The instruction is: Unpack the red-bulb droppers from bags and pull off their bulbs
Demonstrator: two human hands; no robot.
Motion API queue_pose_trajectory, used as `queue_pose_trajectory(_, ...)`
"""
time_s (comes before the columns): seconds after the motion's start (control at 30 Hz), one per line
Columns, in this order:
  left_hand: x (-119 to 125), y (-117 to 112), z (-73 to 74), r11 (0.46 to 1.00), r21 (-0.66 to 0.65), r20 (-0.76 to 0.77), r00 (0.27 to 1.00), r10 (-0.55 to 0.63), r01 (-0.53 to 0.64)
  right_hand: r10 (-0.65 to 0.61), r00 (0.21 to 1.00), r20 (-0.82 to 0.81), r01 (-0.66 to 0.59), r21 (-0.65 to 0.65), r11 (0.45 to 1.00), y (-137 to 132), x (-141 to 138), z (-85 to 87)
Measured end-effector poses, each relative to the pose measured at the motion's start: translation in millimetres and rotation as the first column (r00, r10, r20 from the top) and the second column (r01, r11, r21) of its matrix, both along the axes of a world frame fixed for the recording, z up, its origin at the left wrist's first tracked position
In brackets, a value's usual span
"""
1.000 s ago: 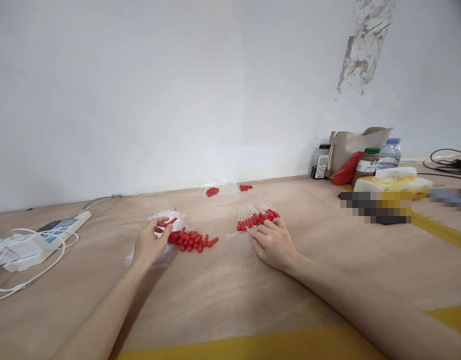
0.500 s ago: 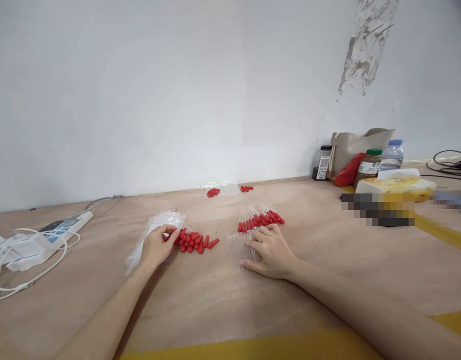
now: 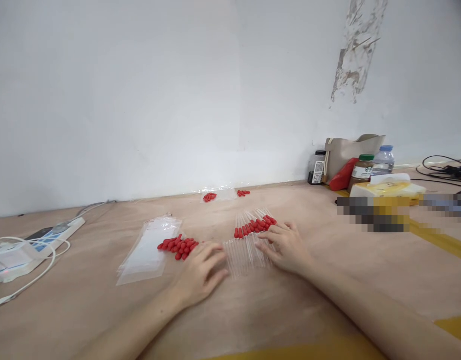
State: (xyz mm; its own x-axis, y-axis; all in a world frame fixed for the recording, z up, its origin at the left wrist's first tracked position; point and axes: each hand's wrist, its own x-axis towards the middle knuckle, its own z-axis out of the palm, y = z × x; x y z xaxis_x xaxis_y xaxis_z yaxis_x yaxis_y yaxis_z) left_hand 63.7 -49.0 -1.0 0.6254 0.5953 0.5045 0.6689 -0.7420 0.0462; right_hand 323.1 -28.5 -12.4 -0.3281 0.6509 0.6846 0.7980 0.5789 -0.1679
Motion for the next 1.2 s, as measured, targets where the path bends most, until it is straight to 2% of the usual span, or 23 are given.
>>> queue_pose_trajectory(0.07,22,5,0.2,0.998,-0.063,-0.005,1.000,0.007,-0.007,-0.094,0.993,-0.067,0.094,-0.009,0.996,8,9,-0.5)
queue_pose_trajectory(0.13,39,23,3.3,0.972,-0.168,0.044,0.984,0.173,-0.164,-0.182,0.977,-0.114,0.179,-0.039,0.983,15,17,-2.1)
queue_pose_trajectory(0.17,46,35,5.5,0.932,-0.237,0.045,0.955,0.293,-0.275,-0.218,0.968,-0.127,0.212,-0.060,0.975,18,20,-3.1)
queue_pose_trajectory(0.2,52,49,7.7,0.859,-0.332,0.014,0.909,0.418,-0.390,-0.246,0.960,-0.134,0.236,-0.083,0.968,20,23,-4.0)
queue_pose_trajectory(0.23,57,62,9.5,0.816,-0.379,-0.008,0.884,0.468,-0.436,-0.264,0.955,-0.135,0.251,-0.105,0.962,22,24,-4.8)
queue_pose_trajectory(0.37,70,101,10.0,0.696,-0.528,-0.084,0.846,0.527,-0.486,-0.277,0.954,-0.116,0.261,-0.136,0.956,24,26,-6.3)
queue_pose_trajectory(0.47,74,113,9.3,0.661,-0.574,-0.093,0.840,0.534,-0.484,-0.274,0.956,-0.101,0.262,-0.118,0.958,23,23,-6.7)
queue_pose_trajectory(0.6,69,109,19.5,0.694,-0.538,-0.042,0.838,0.545,-0.479,-0.251,0.962,-0.105,0.242,-0.090,0.966,22,19,-9.3)
queue_pose_trajectory(0.73,49,76,29.7,0.798,-0.390,0.044,0.856,0.514,-0.459,-0.167,0.967,-0.194,0.168,-0.012,0.986,19,15,-12.4)
queue_pose_trajectory(0.8,34,53,25.3,0.871,-0.303,0.081,0.900,0.429,-0.388,-0.086,0.964,-0.251,0.101,0.049,0.994,15,11,-11.5)
queue_pose_trajectory(0.83,25,42,20.2,0.936,-0.198,0.098,0.944,0.314,-0.291,-0.036,0.965,-0.258,0.059,0.083,0.995,12,9,-10.1)
queue_pose_trajectory(0.9,10,23,6.4,0.989,-0.050,0.087,0.986,0.143,-0.139,0.069,0.975,-0.212,-0.039,0.141,0.989,4,2,-6.0)
queue_pose_trajectory(0.97,-1,12,-8.1,0.998,0.061,0.092,0.996,0.020,-0.025,0.153,0.983,-0.098,-0.135,0.170,0.976,-6,-6,-1.8)
queue_pose_trajectory(1.03,-4,7,-19.0,0.991,0.131,0.115,0.992,-0.054,0.039,0.200,0.980,0.020,-0.201,0.178,0.963,-14,-14,0.2)
queue_pose_trajectory(1.2,6,5,-26.4,0.976,0.196,0.170,0.977,-0.131,0.097,0.207,0.970,0.127,-0.229,0.190,0.955,-21,-28,-7.4)
